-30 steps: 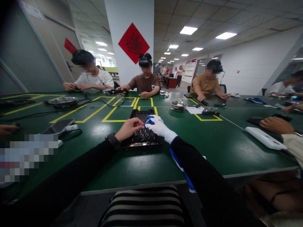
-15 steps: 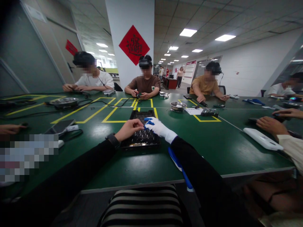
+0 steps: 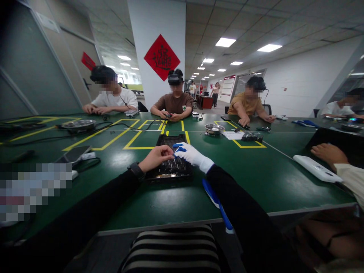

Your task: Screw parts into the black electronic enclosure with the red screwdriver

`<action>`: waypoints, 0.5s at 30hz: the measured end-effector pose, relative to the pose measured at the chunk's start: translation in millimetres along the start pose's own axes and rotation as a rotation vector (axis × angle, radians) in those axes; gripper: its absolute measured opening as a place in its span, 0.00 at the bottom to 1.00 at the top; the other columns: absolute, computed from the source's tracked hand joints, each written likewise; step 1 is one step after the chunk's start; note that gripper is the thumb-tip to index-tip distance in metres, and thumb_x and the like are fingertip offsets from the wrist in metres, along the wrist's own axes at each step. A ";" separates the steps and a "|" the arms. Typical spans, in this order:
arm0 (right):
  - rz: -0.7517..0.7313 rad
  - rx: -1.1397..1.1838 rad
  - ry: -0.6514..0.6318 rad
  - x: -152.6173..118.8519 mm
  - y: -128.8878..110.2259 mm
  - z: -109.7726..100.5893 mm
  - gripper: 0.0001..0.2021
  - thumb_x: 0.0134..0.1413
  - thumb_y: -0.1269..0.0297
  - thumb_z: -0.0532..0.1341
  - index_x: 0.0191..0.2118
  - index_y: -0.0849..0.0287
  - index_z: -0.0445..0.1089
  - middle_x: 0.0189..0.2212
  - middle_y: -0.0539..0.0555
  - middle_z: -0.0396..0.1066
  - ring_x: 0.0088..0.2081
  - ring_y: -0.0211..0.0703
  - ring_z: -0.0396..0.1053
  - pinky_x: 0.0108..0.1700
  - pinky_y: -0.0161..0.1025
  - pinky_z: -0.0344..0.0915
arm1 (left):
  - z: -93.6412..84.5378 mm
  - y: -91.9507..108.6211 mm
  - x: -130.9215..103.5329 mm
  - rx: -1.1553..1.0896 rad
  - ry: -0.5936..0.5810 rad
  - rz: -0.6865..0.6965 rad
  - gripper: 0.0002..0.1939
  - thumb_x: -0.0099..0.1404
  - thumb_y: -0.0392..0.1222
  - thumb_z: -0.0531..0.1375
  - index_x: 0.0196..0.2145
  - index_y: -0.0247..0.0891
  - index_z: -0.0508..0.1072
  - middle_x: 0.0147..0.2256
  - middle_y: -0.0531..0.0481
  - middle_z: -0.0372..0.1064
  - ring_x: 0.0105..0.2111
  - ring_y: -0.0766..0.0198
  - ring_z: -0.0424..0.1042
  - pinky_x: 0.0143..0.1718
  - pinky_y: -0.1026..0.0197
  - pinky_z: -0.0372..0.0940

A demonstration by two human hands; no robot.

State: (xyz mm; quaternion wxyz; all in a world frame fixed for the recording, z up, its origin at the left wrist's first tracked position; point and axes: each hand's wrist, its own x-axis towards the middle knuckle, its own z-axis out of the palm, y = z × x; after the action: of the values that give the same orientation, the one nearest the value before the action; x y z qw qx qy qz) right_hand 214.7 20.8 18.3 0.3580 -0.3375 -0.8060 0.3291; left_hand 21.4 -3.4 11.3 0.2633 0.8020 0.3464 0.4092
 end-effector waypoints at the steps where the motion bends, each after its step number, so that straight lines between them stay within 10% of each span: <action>1: 0.006 0.021 -0.012 1.2 1.9 -0.6 0.22 0.44 0.64 0.61 0.48 0.64 0.67 0.47 0.57 0.68 0.47 0.42 0.65 0.53 0.40 0.58 | 0.1 0.4 -0.1 -0.003 0.002 0.000 0.15 0.53 0.49 0.62 0.31 0.33 0.71 0.24 0.53 0.65 0.23 0.71 0.60 0.25 0.67 0.56; 15: 0.057 0.065 -0.339 -8.4 -11.8 -17.4 0.16 0.44 0.61 0.62 0.40 0.64 0.71 0.38 0.52 0.70 0.41 0.41 0.66 0.49 0.39 0.59 | 0.2 -0.4 1.5 -0.221 0.066 -0.025 0.13 0.61 0.43 0.54 0.43 0.36 0.64 0.32 0.51 0.66 0.25 0.70 0.65 0.29 0.64 0.61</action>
State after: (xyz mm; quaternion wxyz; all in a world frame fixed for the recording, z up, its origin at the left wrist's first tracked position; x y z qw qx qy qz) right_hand 229.3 12.7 33.6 0.2181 -0.2880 -0.8338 0.4174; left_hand 22.0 -2.1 11.7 0.3439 0.7498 0.3174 0.4677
